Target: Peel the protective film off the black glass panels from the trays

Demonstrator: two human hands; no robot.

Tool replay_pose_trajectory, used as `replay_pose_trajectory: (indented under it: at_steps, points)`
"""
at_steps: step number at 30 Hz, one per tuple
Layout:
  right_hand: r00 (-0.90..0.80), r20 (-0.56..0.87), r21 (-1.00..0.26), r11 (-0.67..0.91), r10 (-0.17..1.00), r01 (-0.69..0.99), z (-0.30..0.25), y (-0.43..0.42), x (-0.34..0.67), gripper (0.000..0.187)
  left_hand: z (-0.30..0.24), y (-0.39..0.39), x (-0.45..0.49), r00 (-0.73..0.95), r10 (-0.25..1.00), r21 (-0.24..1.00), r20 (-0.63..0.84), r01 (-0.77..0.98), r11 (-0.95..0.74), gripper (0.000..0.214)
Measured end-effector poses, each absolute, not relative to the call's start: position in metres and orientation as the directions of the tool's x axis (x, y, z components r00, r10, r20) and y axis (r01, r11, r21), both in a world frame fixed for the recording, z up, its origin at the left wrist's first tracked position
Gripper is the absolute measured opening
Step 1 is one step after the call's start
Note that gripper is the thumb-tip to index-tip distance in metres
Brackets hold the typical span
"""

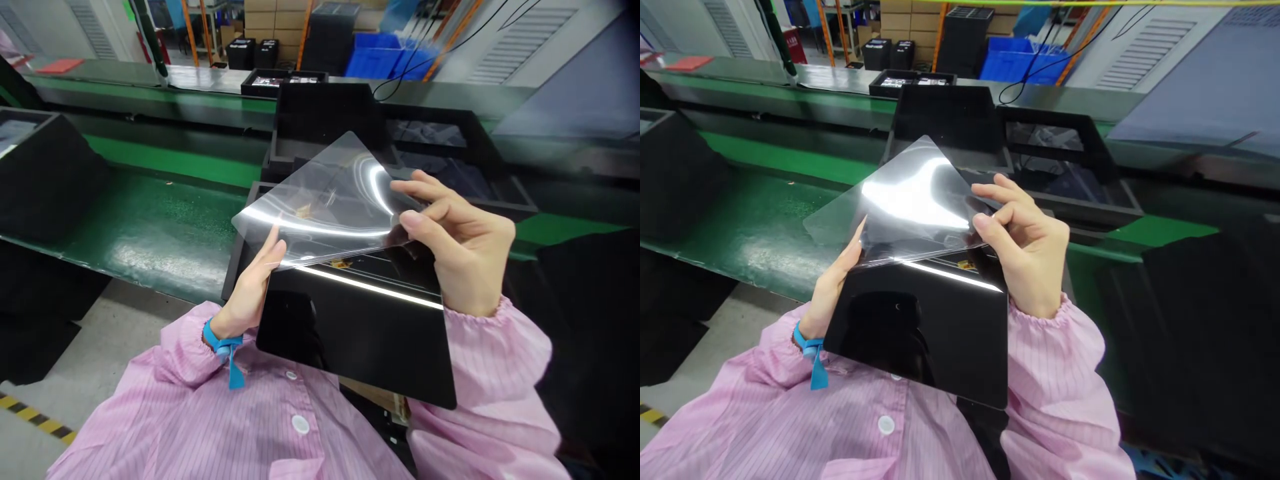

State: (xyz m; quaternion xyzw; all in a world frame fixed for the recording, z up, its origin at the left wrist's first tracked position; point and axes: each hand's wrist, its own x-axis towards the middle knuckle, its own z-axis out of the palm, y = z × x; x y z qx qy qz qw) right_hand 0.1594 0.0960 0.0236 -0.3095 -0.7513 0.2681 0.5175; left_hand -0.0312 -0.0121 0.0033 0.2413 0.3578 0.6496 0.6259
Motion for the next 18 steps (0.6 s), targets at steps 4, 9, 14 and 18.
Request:
replay_pose_trajectory:
  at_steps: [4,9,14,18]
  points:
    - [-0.253,0.566,-0.763,0.615,0.784,0.198,0.024,0.095,0.157,0.027,0.008,-0.014,-0.03,-0.09,0.985,0.751,-0.145,-0.658,0.05,0.062]
    - [-0.276,0.565,-0.761,0.621,0.777,0.191,0.027,0.093,0.155,0.024,0.011,-0.017,-0.029,-0.092,0.989,0.777,-0.12,-0.629,0.036,0.071]
    - [-0.336,0.586,-0.725,0.662,0.738,0.189,0.027,0.093,0.159,0.024,0.017,-0.023,-0.027,-0.071,0.988,0.786,-0.139,-0.615,0.066,0.072]
    - [-0.34,0.627,-0.697,0.7,0.701,0.158,0.025,0.095,0.16,0.02,0.019,-0.024,-0.025,-0.086,0.988,0.781,-0.129,-0.623,0.048,0.07]
